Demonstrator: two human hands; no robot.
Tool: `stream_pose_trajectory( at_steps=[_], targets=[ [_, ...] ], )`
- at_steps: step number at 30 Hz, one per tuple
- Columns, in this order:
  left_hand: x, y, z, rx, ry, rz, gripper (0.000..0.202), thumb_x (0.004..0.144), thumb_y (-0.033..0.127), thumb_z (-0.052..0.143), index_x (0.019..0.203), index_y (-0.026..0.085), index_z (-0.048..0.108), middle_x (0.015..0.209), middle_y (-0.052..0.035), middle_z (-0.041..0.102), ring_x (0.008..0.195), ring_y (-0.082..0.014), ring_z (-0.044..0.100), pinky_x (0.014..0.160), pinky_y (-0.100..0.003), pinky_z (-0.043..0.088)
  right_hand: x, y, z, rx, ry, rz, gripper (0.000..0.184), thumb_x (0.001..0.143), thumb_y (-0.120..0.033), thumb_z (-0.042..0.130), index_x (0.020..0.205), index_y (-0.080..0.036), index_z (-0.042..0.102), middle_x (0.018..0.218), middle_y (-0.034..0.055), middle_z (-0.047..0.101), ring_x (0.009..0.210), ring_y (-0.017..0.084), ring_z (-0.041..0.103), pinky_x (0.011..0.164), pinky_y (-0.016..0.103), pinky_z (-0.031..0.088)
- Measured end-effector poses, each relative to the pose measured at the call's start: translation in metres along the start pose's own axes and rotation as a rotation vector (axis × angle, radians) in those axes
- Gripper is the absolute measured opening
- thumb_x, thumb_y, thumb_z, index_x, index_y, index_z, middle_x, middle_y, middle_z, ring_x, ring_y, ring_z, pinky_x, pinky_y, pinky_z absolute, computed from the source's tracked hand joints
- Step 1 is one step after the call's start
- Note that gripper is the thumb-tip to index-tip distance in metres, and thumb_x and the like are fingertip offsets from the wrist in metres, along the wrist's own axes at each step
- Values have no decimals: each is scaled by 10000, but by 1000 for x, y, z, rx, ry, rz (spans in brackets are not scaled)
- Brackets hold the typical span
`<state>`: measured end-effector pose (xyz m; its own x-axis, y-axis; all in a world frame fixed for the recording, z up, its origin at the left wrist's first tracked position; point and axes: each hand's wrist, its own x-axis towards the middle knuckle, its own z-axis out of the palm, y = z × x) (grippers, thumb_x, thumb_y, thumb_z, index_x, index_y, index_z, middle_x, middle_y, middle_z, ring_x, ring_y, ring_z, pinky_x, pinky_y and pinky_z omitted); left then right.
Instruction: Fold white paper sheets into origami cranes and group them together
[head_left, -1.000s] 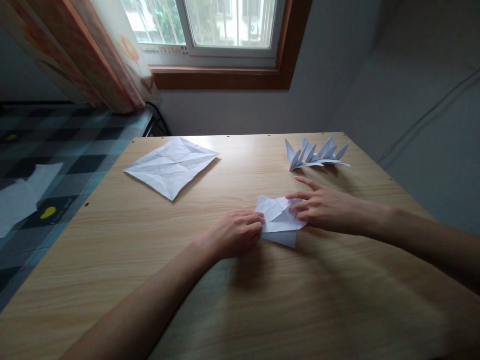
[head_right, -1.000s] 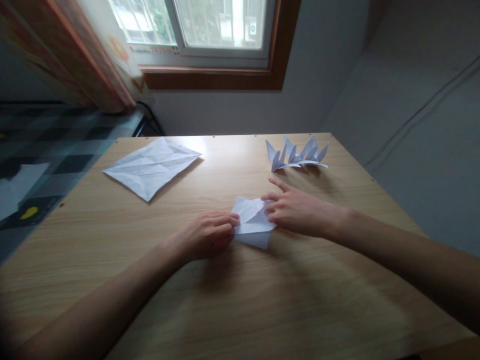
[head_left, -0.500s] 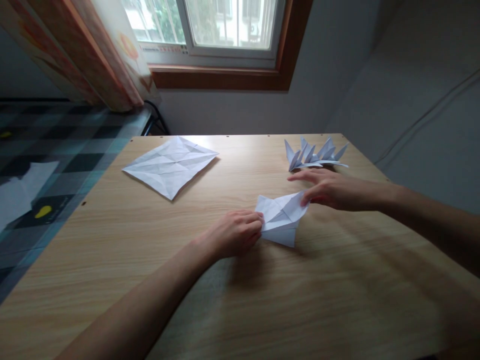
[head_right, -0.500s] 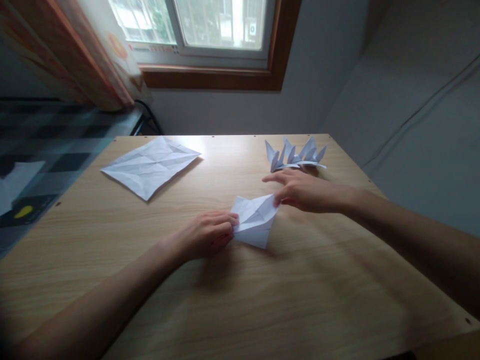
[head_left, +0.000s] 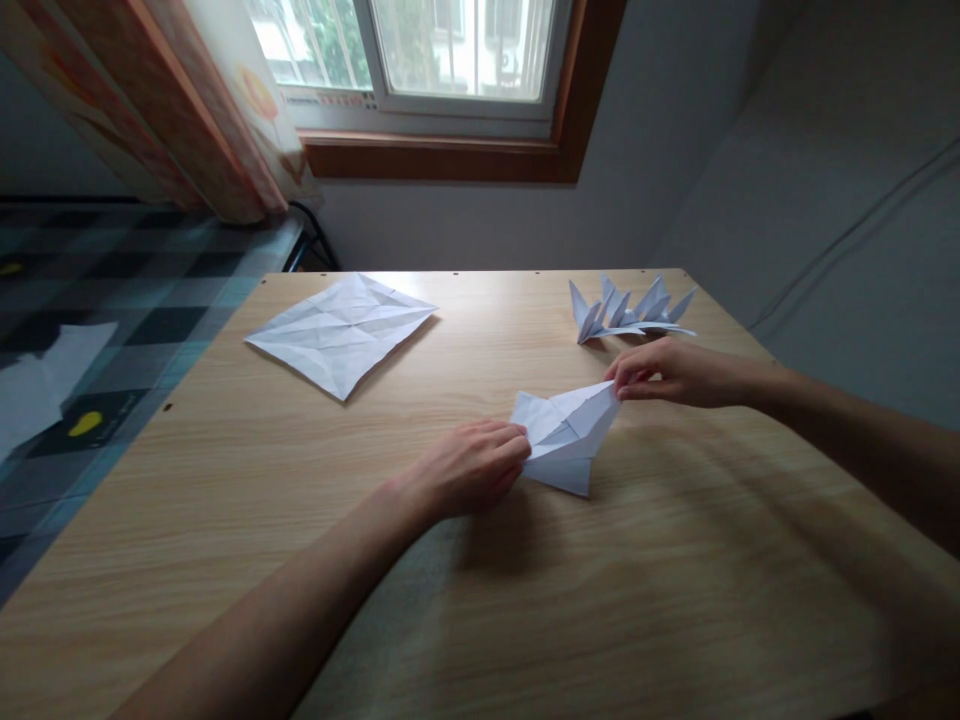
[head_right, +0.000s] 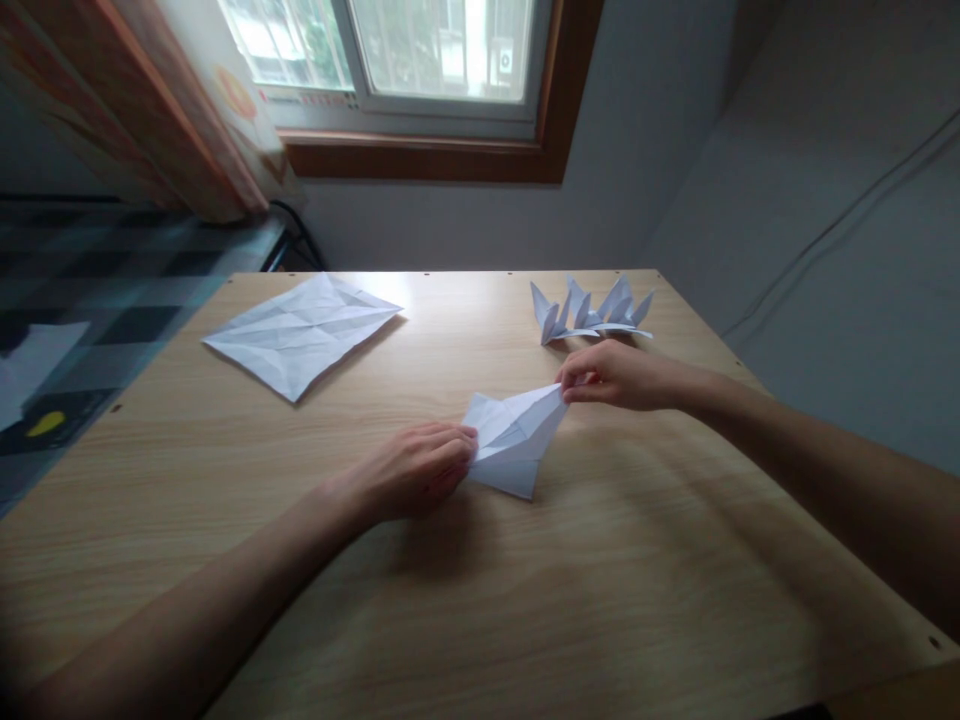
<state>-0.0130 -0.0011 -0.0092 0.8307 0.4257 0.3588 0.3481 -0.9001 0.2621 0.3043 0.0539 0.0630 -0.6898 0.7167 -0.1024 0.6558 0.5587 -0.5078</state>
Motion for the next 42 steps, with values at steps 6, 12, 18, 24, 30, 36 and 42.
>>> stream_pose_trajectory(
  at_steps=[6,12,18,24,30,36,42],
  targets=[
    [1,1,-2,92,-59,61,379,919,148,466,1292,191,518,1064,-98,651,1003,-199,611,891,-360,520,1,-13,16,-215,204,69,225,858,-371,622,727,-188,635,682,20,656,594,149,576,539,268,424],
    [3,4,-4,161,-102,50,297,942,183,467,1211,227,584,984,-73,621,885,-193,578,821,-352,495,3,-19,28,-241,435,58,273,875,-384,615,687,-193,564,660,15,603,578,145,535,545,275,398],
    [5,7,-7,186,-140,2,271,933,318,535,1156,189,620,968,-85,609,864,-215,553,782,-358,478,12,-15,55,210,784,145,547,771,-479,722,1193,-214,497,766,-3,630,658,174,603,611,305,509],
    [5,10,-6,144,-125,-30,381,917,464,550,1161,178,610,1292,-145,568,1017,-269,544,855,-412,470,28,-19,102,399,650,288,615,742,-437,729,1248,-139,544,889,60,663,728,186,634,668,329,542],
    [5,7,-4,120,-116,-67,346,922,409,557,1190,194,603,1292,-104,617,1015,-260,558,866,-412,469,44,-36,111,210,631,325,360,767,-306,693,1097,-163,670,809,35,663,748,201,618,732,349,504],
    [3,4,0,232,17,-242,363,887,345,590,1225,211,598,1443,-130,492,1335,-342,409,1078,-551,327,43,-35,112,19,590,213,283,833,-287,645,1102,-207,675,986,85,667,945,256,602,867,422,485],
    [3,4,3,198,-100,-306,530,925,443,493,1385,181,474,1466,-136,475,1365,-361,397,1099,-592,291,43,-36,118,-258,527,85,500,910,-254,480,1398,-147,452,1476,185,425,1371,308,380,1096,510,343]
  ],
)
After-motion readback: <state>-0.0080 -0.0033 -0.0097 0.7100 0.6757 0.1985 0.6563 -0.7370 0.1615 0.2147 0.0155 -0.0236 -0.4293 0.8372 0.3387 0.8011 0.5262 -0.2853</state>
